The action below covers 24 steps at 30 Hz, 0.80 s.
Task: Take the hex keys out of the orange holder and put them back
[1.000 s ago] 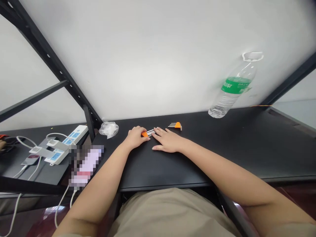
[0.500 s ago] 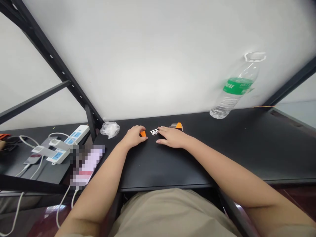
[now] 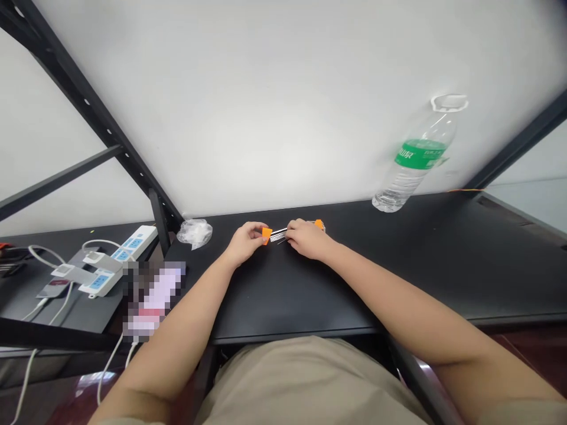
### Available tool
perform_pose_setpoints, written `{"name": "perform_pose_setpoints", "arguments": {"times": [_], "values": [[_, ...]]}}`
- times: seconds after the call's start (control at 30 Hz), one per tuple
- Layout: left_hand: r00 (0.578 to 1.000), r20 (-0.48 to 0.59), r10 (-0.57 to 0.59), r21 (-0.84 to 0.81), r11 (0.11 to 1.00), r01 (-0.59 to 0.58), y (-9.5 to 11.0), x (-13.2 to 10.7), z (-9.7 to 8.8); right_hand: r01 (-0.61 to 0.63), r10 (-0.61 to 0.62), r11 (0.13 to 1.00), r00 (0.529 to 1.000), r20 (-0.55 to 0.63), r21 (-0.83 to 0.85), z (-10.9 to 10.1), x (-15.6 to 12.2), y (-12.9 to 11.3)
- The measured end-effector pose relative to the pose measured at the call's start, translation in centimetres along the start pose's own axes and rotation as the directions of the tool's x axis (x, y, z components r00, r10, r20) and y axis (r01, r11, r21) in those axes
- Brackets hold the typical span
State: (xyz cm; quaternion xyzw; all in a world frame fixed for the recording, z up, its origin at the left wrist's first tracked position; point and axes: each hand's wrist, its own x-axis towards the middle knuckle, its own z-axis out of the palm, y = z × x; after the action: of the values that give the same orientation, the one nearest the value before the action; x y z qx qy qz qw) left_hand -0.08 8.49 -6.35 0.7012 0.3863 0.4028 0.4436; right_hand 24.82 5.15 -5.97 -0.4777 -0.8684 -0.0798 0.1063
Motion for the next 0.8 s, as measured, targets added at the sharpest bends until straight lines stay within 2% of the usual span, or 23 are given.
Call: {"name": "perform_pose_setpoints", "arguments": {"times": [0.1, 0.17, 0.23, 0.4, 0.53, 0.8], "values": [[0.998, -0.039, -0.042, -0.196, 0.980, 0.034, -0.1, 0.1, 0.3, -0.014, 0.014, 0.999, 1.000, 0.024, -0.039, 0.1, 0.2, -0.1], [0.996, -0.054, -0.067, -0.261, 0.964, 0.051, -0.1, 0.1, 0.3, -0.018, 0.019, 0.999, 0.999, 0.028, -0.045, 0.1, 0.2, -0.2], [0.995, -0.063, -0.079, -0.288, 0.956, 0.058, -0.2, 0.1, 0.2, -0.014, 0.015, 0.999, 0.999, 0.030, -0.040, 0.0, 0.3, -0.5], [0.978, -0.180, -0.109, -0.348, 0.936, 0.040, -0.8, 0.6, 0.2, 0.035, -0.034, 0.999, 0.999, 0.022, -0.005, 0.3, 0.5, -1.5], [0.969, -0.224, -0.104, -0.397, 0.918, 0.006, -1.1, 0.9, 0.2, 0.046, -0.045, 0.999, 0.999, 0.014, -0.019, 0.9, 1.1, -1.7], [0.985, -0.129, -0.115, -0.353, 0.933, 0.062, -1.0, 0.6, 0.2, -0.040, 0.040, 0.999, 0.999, -0.006, 0.014, 1.0, 1.1, -0.7]]}}
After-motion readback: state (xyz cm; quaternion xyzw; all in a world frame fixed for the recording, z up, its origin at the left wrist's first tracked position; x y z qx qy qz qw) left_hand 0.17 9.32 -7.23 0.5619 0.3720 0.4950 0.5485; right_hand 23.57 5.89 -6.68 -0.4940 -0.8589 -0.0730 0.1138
